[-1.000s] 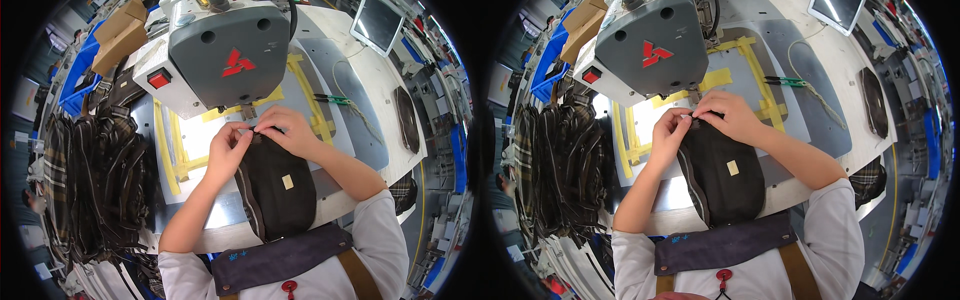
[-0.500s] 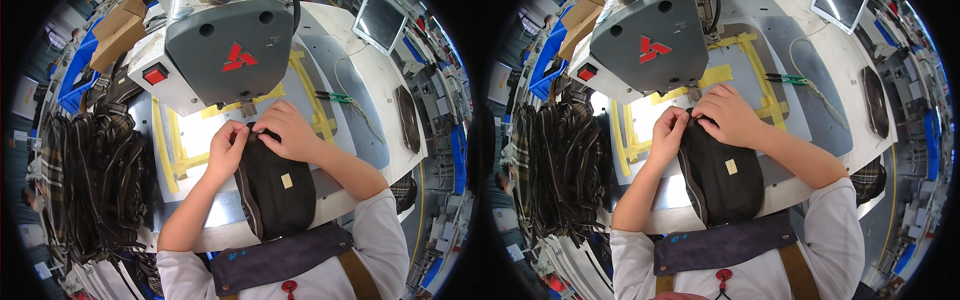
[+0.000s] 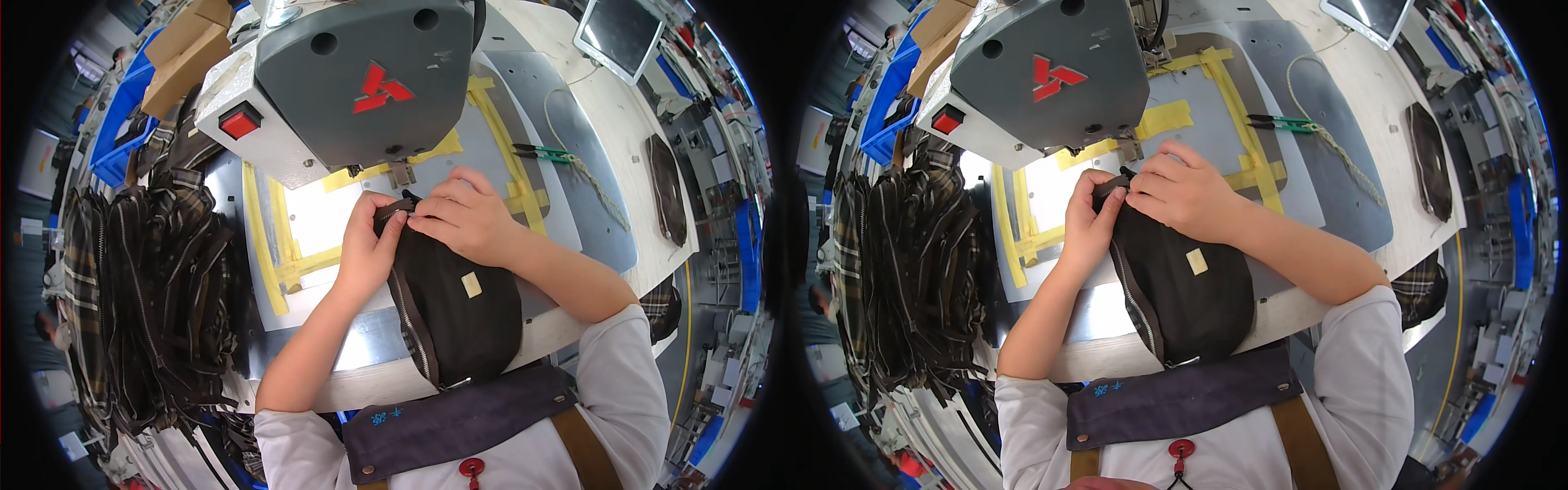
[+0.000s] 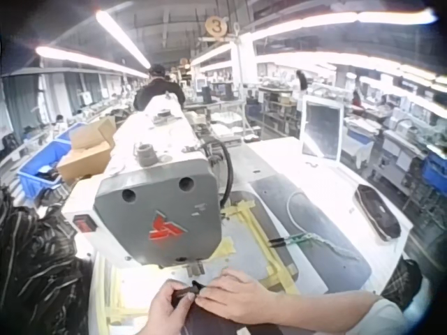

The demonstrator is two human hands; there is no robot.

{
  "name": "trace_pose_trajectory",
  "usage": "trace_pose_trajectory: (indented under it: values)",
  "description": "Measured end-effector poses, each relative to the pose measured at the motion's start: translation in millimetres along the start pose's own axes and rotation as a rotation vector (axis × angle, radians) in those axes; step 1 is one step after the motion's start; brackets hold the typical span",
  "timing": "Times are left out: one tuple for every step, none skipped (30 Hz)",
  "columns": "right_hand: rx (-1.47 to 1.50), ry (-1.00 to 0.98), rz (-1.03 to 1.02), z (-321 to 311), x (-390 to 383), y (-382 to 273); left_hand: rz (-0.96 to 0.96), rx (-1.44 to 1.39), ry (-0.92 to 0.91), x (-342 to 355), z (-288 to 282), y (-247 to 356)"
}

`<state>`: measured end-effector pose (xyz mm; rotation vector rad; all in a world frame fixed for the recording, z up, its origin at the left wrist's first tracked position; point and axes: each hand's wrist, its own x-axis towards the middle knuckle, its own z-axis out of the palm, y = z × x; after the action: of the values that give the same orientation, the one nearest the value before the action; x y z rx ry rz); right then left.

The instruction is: The person aligns the zipper edges of a dark plaid bag under a sewing machine and sews the zipper onto the bag. They repeat this process for multiple bags, using shears to cut threads between each unit.

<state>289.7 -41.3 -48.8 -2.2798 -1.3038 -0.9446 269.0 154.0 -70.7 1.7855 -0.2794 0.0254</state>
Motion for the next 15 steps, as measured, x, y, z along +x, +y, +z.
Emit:
trace_pose_trajectory:
  values:
    - [-0.016,-0.002,-0.019,1.4,0.8,-0.5,0.136,0.125,0.032,1.1,0.9,-0.6]
    - [0.036,0.022,0.047,2.5,1.4,-0.8,0.272,0.25,0.064,1.4,1.7,-0.7]
    - [0.085,0.044,0.114,3.5,1.2,-0.4,0.3,0.272,0.064,1.7,3.5,2.5]
    - [0.135,0.066,0.18,4.0,0.9,-0.3,0.328,0.293,0.065,1.9,5.0,8.8]
    - [0.142,0.061,0.17,3.6,-0.2,-1.1,0.355,0.314,0.066,1.8,5.6,11.9]
    - [0.15,0.058,0.156,2.5,-0.7,-2.7,0.349,0.338,0.051,1.3,4.1,11.0]
    - [0.159,0.054,0.142,1.4,-1.2,-4.5,0.342,0.362,0.036,0.7,2.0,9.2]
    - [0.205,0.036,0.163,0.4,-1.5,-6.3,0.335,0.386,0.022,0.0,0.5,8.0]
    - [0.248,0.016,0.183,-1.5,-1.4,-7.3,0.347,0.406,0.018,-0.6,0.2,8.3]
    - [0.291,-0.005,0.204,-3.3,0.0,-7.8,0.36,0.426,0.015,-1.8,0.1,8.8]
    - [0.334,0.008,0.316,-4.9,4.2,-7.0,0.372,0.446,0.011,-2.4,0.1,9.0]
    - [0.377,0.02,0.429,-6.8,10.9,-6.2,0.392,0.472,0.006,-2.8,0.3,8.8]
    - [0.42,0.032,0.542,-7.5,15.3,-4.4,0.412,0.499,0.001,-3.1,0.9,8.5]
    - [0.454,-0.043,0.553,-6.3,16.6,-1.1,0.432,0.525,-0.004,-3.4,1.5,8.0]
    - [0.486,-0.115,0.567,-4.8,17.5,3.2,0.458,0.549,-0.009,-3.2,2.1,7.2]
